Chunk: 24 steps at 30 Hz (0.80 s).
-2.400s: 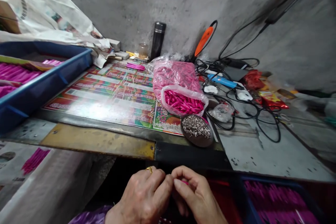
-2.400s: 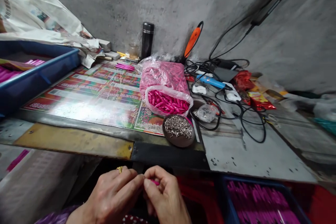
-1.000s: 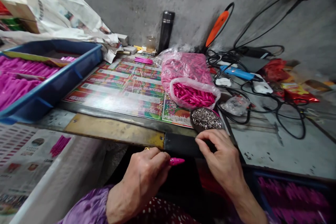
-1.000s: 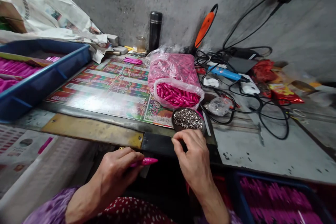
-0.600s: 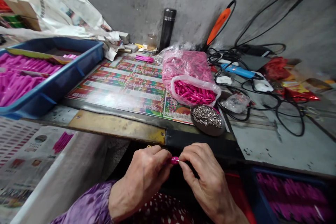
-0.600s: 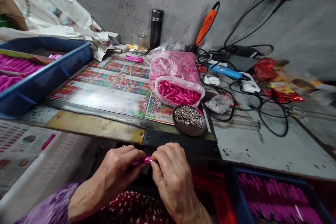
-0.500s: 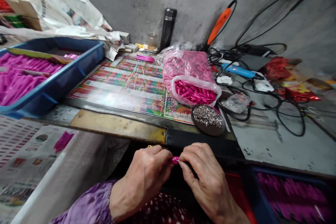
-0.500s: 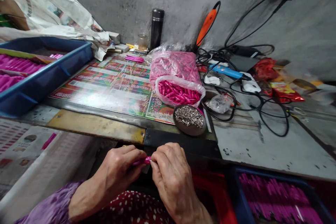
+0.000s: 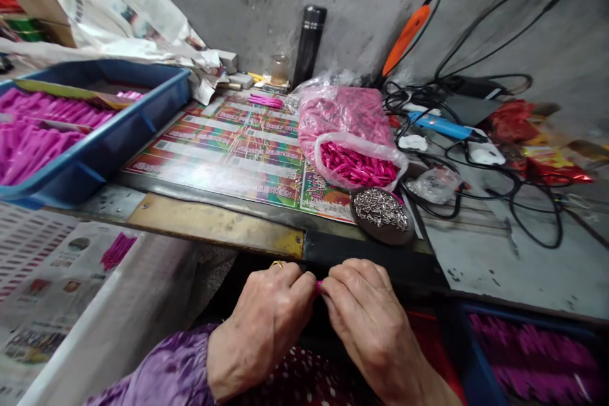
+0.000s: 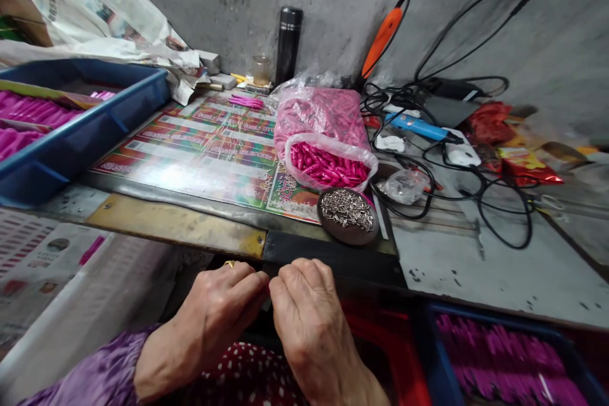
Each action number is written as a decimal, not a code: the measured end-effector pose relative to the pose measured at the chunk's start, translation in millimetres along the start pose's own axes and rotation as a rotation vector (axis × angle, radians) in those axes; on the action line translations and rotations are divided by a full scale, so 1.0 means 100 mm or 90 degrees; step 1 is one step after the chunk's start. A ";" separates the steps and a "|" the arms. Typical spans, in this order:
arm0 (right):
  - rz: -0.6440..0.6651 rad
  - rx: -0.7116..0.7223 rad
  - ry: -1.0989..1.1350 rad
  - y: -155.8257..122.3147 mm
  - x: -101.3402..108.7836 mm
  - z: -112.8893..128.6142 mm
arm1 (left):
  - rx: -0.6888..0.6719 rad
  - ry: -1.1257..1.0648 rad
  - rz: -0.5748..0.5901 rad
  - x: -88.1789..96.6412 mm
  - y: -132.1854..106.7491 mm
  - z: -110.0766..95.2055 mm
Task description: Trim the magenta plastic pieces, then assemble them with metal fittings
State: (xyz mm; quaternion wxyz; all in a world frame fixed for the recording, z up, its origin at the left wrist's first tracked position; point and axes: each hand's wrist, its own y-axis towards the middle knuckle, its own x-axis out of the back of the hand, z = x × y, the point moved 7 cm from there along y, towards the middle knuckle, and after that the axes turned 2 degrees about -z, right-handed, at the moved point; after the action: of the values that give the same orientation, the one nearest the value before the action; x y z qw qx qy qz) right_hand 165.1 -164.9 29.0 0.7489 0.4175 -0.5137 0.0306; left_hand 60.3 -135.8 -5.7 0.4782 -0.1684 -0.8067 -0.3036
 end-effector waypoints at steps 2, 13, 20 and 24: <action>-0.018 -0.015 0.025 0.00 0.00 -0.03 | 0.005 0.004 0.001 -0.03 -0.01 0.02; -0.038 -0.045 0.028 -0.02 -0.04 -0.05 | 0.004 0.004 -0.004 -0.06 0.01 0.03; -0.087 -0.030 0.022 -0.09 -0.07 -0.06 | -0.012 0.000 -0.033 -0.03 0.04 0.06; -0.089 0.021 -0.029 -0.21 -0.14 -0.02 | -0.037 -0.011 -0.077 0.02 0.04 0.08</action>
State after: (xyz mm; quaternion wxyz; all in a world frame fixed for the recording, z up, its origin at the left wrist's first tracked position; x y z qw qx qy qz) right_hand 169.9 -172.1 5.0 0.7303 0.4650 -0.4999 -0.0230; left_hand 56.1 -127.7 -5.9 0.4470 -0.1361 -0.8103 -0.3537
